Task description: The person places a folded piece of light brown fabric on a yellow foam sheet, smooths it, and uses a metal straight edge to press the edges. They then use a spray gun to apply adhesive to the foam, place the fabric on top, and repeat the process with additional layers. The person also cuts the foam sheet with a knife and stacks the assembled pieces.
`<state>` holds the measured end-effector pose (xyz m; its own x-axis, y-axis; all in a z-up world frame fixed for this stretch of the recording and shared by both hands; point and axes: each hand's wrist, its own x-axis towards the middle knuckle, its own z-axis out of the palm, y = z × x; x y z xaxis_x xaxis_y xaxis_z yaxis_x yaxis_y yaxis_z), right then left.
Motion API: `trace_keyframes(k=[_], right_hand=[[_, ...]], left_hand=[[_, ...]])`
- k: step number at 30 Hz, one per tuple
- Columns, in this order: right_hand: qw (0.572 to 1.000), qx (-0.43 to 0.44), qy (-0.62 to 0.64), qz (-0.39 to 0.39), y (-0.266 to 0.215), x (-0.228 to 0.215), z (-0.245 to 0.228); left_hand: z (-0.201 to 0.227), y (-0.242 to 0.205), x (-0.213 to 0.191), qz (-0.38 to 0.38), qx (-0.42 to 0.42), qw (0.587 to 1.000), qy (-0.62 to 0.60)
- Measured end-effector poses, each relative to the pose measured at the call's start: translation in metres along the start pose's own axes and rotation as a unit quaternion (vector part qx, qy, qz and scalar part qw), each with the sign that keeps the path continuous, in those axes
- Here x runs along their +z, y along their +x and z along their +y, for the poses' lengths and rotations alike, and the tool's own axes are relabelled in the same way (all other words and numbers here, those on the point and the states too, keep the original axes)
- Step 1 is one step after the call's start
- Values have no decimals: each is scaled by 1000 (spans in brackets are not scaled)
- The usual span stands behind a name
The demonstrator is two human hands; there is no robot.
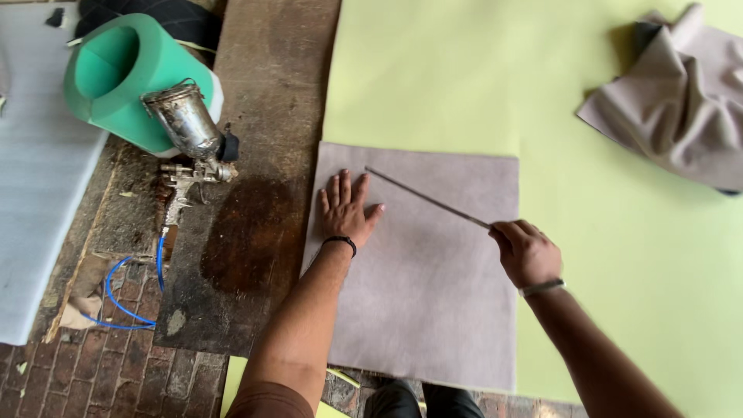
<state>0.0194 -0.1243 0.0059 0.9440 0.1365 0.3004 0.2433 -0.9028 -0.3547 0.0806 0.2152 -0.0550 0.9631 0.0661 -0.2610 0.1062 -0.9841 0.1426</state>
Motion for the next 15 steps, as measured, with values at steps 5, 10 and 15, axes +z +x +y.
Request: trace_keyframes(k=[5,10,15], right_hand=[[998,-59,0,-35,116,55,-19],[990,-130,-19,-57,170,94,-21],[983,-153,-35,-99,188,120,-17]], left_hand=[[-12,52,-11,9,-38,999,-12],[-10,58,-11,-10,-64,998,0],[-11,53,-14,13,-63,998,-11]])
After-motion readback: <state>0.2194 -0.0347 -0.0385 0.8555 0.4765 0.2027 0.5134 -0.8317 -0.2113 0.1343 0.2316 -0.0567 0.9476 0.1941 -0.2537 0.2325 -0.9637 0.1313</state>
